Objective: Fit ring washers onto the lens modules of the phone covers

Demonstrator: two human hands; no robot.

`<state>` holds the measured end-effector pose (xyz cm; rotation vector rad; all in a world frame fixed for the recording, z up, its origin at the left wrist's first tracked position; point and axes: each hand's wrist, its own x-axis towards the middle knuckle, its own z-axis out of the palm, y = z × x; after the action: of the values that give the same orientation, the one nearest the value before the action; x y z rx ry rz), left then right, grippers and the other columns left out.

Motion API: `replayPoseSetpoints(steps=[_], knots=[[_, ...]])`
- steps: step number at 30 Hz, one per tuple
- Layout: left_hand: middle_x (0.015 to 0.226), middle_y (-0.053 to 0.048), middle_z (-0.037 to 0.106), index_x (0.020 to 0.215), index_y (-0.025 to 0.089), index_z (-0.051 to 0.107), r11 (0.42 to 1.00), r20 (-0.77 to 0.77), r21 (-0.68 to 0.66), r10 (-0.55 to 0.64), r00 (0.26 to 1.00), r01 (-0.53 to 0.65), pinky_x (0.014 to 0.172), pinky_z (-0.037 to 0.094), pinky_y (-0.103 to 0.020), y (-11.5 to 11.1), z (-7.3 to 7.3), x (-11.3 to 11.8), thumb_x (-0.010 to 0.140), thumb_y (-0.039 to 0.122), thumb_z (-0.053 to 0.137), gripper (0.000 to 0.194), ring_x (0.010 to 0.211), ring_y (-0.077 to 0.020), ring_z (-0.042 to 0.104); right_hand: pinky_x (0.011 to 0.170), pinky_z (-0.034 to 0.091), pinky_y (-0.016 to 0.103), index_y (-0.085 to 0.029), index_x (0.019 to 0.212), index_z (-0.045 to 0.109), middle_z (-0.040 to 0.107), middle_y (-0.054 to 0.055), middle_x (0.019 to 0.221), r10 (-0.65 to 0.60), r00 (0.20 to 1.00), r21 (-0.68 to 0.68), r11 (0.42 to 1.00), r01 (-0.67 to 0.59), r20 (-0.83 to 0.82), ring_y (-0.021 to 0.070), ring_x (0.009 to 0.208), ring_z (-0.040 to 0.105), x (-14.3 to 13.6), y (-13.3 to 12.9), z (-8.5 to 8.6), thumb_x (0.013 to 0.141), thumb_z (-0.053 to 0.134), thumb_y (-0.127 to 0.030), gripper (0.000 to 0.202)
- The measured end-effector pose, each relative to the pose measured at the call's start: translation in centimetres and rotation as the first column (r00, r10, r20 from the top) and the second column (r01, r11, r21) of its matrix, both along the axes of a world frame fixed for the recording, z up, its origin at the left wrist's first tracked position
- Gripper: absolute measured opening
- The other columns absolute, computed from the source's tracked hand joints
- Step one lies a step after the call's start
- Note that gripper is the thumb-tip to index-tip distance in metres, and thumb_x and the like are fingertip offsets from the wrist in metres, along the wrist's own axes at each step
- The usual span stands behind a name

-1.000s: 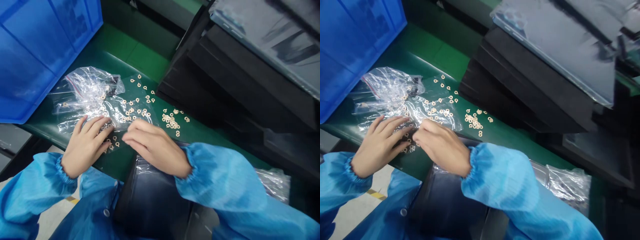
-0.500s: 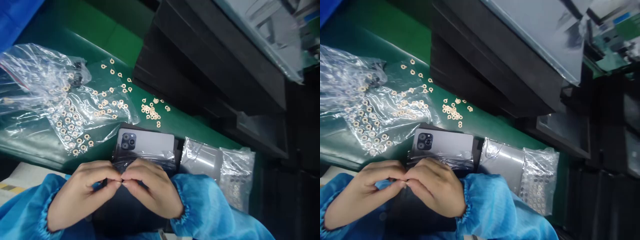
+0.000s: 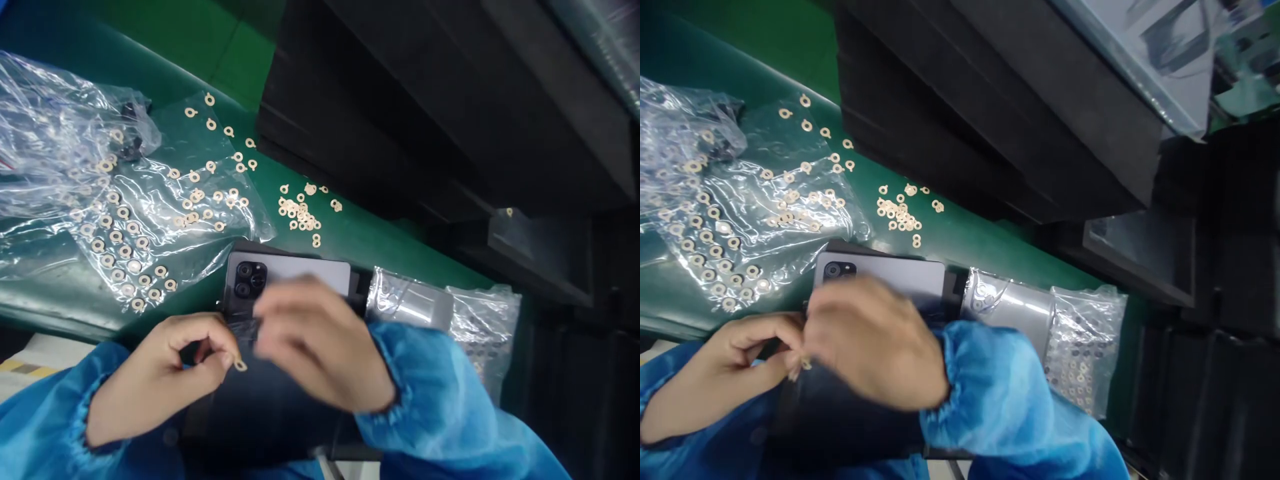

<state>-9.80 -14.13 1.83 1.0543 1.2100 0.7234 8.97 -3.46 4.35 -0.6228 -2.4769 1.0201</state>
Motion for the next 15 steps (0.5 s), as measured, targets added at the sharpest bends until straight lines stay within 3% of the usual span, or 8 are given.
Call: replayPoseSetpoints(steps=[2,5,9,15], knots=[[0.07,0.005,0.063,0.079,0.022,0.063,0.981,-0.169,0.186,-0.015,0.985,0.047,0.059,0.045,-0.015,0.0,-0.1,0.5,0.086,0.012,0.053,0.016,0.062,-0.0053,0.057,0.084,0.053,0.026,-0.016,0.084,0.059,0.06,0.006,0.103,-0.1,0.993,-0.052,0.993,0.103,0.063,0.0128,0.094,0.061,-1.0,1.8,-0.6,0.094,0.052,-0.014,0.013],[0.075,0.006,0.063,0.087,0.022,0.06,0.933,-0.277,0.325,-0.061,0.959,0.153,0.065,0.045,-0.017,-0.1,-0.2,1.2,0.091,0.013,0.049,0.015,0.068,-0.0058,0.059,0.085,0.052,0.031,-0.015,0.084,0.055,0.056,0.009,0.107,-0.042,0.984,-0.05,0.997,0.052,0.174,0.0155,0.096,0.058,-2.3,3.6,-1.9,0.094,0.046,-0.01,0.015],[0.076,0.006,0.061,0.09,0.022,0.056,0.915,-0.324,0.352,-0.079,0.943,0.198,0.065,0.044,-0.018,-0.3,-0.4,1.2,0.093,0.013,0.048,0.013,0.069,-0.0066,0.057,0.088,0.05,0.037,-0.015,0.085,0.054,0.054,0.009,0.107,0.022,0.956,0.03,0.999,-0.032,0.291,0.0191,0.099,0.054,-3.1,3.7,-2.5,0.096,0.04,-0.009,0.018],[0.076,0.005,0.061,0.089,0.022,0.055,0.903,-0.356,0.368,-0.084,0.931,0.223,0.066,0.044,-0.02,-0.1,-0.4,1.3,0.094,0.014,0.047,0.013,0.069,-0.0074,0.058,0.082,0.05,0.034,-0.014,0.084,0.056,0.056,0.009,0.102,0.039,0.935,0.081,0.994,-0.072,0.353,0.0185,0.093,0.052,-3.3,3.3,-2.1,0.093,0.042,-0.004,0.02]])
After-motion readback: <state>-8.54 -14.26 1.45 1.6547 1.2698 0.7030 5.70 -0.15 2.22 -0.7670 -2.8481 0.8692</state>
